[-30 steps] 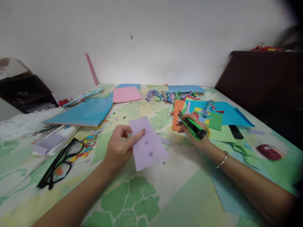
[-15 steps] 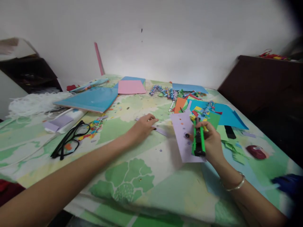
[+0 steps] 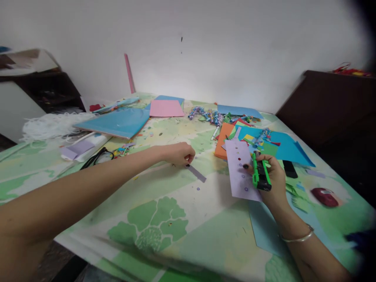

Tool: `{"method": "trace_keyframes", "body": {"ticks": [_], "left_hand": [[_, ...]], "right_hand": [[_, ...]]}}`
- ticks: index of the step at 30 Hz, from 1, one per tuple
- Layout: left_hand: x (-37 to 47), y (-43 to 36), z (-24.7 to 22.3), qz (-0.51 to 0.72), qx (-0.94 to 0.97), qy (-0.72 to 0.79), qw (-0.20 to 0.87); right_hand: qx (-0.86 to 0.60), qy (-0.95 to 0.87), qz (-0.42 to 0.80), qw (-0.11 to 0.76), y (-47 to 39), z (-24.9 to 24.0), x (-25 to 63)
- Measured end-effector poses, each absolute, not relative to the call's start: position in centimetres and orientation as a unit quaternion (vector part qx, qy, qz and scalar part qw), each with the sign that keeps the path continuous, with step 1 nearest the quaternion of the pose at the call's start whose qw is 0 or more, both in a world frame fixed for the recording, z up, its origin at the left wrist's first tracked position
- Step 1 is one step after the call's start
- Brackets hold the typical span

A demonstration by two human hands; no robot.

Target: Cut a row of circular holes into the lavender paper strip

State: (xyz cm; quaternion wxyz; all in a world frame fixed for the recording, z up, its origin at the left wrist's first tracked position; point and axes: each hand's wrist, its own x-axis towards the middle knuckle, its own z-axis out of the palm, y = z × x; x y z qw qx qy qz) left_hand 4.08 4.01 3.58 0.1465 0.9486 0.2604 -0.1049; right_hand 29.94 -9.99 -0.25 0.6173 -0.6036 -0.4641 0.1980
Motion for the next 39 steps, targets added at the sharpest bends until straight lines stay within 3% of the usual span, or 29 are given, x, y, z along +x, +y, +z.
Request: {"method": "trace_keyframes", "body": {"ticks": [8,16,22,31,39], "left_hand": [[2.3,0.9,4.4,-0.115,0.916,0.318,0.216],[2.9,-1.1,3.8,-0.015,0.887,0.407,0.215],[6.8,-5.5,2.8,0.029,0.906,0.368,0.206],[8.2,-6.1,0.7,-0.036,0.916,0.387,0.101],[-1.9,0.6,3.6,-0.089,0.84,0.534,-0.026]], "right_hand": [[-0.582,-0.476,0.211,0.625,-10.0,-0.4,29.6],[-0.569,-0.488,0.208,0.628,-10.1,-0.3,29.3],[-0.565,-0.504,0.214,0.617,-10.2,-0.4,29.4],[-0.564,-0.495,0.227,0.621,-10.3,-0.7,29.7],[-0.554,-0.488,0.258,0.623,-10.3,-0.7,29.3]]}}
